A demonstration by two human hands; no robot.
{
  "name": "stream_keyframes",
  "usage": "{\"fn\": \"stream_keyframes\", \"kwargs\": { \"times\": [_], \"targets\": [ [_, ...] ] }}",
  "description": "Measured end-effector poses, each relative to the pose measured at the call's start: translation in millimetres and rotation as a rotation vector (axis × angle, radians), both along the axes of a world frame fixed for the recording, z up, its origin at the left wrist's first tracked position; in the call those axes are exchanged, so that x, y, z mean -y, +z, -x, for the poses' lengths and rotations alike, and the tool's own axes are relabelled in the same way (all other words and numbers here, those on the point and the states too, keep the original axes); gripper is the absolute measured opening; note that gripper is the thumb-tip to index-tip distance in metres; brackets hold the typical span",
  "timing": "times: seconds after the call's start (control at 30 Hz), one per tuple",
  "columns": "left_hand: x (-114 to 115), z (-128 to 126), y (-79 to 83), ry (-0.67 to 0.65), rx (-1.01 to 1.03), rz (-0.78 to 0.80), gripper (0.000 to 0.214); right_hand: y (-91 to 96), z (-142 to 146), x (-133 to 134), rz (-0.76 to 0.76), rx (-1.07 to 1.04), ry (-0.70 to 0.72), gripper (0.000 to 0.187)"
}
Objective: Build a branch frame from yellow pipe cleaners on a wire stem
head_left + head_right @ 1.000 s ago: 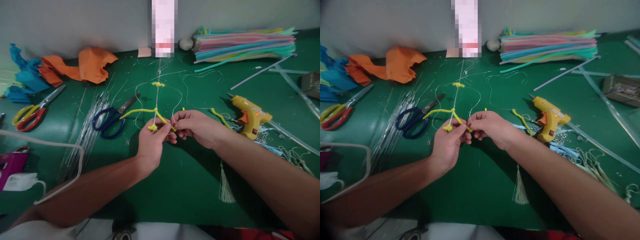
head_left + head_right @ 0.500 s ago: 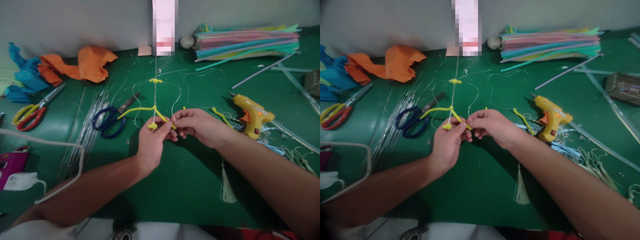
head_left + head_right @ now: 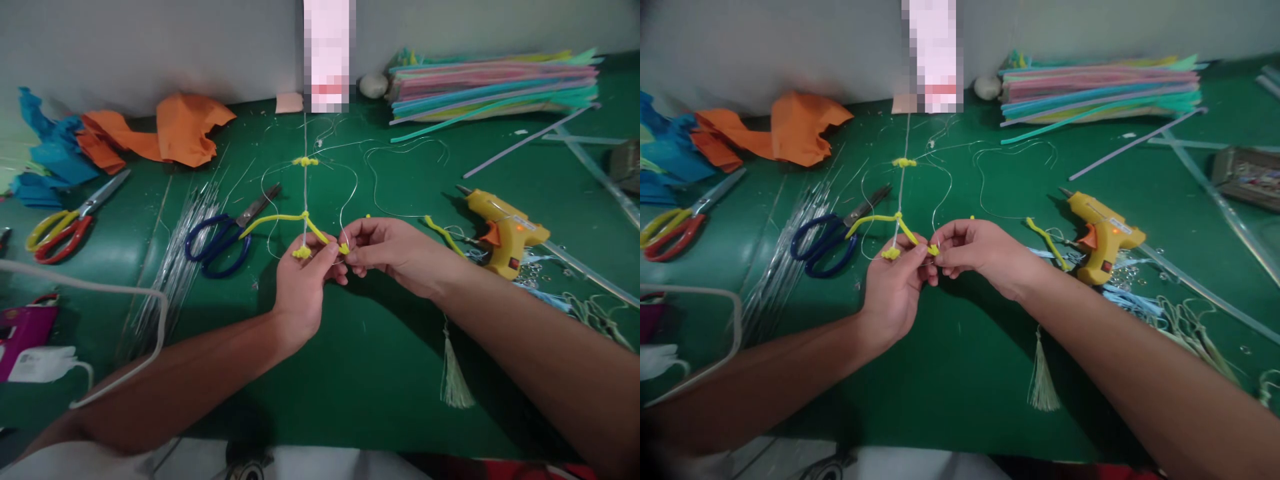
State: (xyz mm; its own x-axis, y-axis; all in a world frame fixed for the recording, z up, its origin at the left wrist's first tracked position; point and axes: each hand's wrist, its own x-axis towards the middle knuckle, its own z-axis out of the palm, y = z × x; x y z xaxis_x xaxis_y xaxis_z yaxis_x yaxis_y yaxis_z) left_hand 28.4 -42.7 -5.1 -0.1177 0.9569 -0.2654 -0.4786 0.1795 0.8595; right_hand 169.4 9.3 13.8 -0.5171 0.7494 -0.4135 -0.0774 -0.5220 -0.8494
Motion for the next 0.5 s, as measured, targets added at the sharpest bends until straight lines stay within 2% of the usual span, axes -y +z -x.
{"fn": "stream_keyframes", "kwargs": {
  "times": [0.2,0.5],
  "targets": [
    [0.0,0.0,2.4,-0.021,-0.003,-0.007,0.015,1.6,0.0,0.0,0.028,-0.042,-0.032,0.014],
    [0.5,2.0,1.3,-0.048,0.022,-0.034,0.011,1.2,3.1,2.4,-0.003,-0.007,-0.043,0.011]
  ]
}}
